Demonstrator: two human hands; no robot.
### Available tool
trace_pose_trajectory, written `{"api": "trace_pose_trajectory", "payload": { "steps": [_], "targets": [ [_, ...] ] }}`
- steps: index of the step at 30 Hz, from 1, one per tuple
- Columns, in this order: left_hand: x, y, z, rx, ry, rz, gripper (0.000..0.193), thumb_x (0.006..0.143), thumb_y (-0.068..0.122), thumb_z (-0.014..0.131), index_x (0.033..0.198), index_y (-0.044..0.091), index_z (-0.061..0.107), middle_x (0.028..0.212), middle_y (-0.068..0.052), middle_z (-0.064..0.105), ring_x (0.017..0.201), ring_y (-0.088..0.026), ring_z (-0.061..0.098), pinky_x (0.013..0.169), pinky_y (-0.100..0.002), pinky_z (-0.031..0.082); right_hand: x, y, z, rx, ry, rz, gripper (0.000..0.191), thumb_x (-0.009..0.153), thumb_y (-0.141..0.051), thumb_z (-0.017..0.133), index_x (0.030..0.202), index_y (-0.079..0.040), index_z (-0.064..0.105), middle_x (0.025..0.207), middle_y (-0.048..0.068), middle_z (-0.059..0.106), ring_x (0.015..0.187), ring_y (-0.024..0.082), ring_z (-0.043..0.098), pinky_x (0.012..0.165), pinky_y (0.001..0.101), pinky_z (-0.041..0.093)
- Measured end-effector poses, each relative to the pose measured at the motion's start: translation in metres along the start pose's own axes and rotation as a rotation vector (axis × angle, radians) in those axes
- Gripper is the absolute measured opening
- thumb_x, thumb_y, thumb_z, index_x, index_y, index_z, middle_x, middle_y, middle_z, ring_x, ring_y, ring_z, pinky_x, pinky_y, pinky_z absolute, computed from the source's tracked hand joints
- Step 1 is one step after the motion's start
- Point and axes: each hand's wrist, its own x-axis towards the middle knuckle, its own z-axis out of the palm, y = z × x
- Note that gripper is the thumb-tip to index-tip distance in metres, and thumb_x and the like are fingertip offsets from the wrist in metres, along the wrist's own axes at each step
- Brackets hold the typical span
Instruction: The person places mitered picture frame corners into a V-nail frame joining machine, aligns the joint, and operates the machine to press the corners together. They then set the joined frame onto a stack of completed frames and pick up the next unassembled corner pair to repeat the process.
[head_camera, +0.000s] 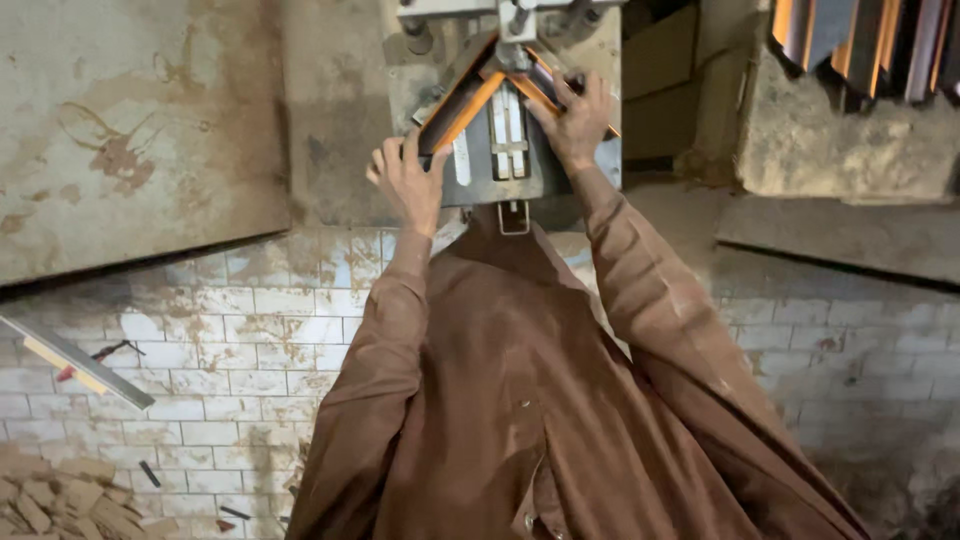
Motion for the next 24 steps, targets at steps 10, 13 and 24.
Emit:
{"api": "trace_pose_trajectory", "payload": {
  "steps": [10, 13, 24],
  "targets": [
    [-0.066, 0.006, -0.026, -0.046, -0.048, 0.17, 0.059, 0.086, 0.059, 0.078, 0.122, 0.012, 0.074, 0.112, -0.006, 0.062, 0.108, -0.03, 0.056, 0.094, -0.051, 0.039, -0.089, 0.006, -0.059, -0.229, -0.189, -0.02, 0.063, 0.091, -0.036, 0.082, 0.144, -0.01, 0.059, 0.113, 0.014, 0.053, 0.106, 0.034, 0.051, 0.087, 0.0512, 0.04],
    [-0.084, 0.031, -0.037, -0.14, -0.189, 0.206, 0.062, 0.085, 0.053, 0.079, 0.128, 0.009, 0.071, 0.118, -0.008, 0.062, 0.111, -0.032, 0.055, 0.096, -0.052, 0.039, -0.122, 0.032, -0.102, -0.239, -0.205, -0.045, 0.07, 0.091, -0.032, 0.081, 0.151, -0.009, 0.053, 0.115, 0.014, 0.055, 0.108, 0.033, 0.053, 0.084, 0.0475, 0.041],
    [-0.052, 0.143, 0.029, -0.223, -0.344, 0.222, 0.047, 0.097, 0.036, 0.072, 0.136, 0.009, 0.067, 0.128, -0.012, 0.061, 0.119, -0.034, 0.054, 0.103, -0.05, 0.039, -0.085, 0.386, -0.338, -0.392, 0.64, 0.603, 0.065, 0.107, -0.051, 0.077, 0.123, 0.006, 0.051, 0.111, 0.016, 0.051, 0.103, 0.032, 0.058, 0.089, 0.0504, 0.049]
  ]
}}
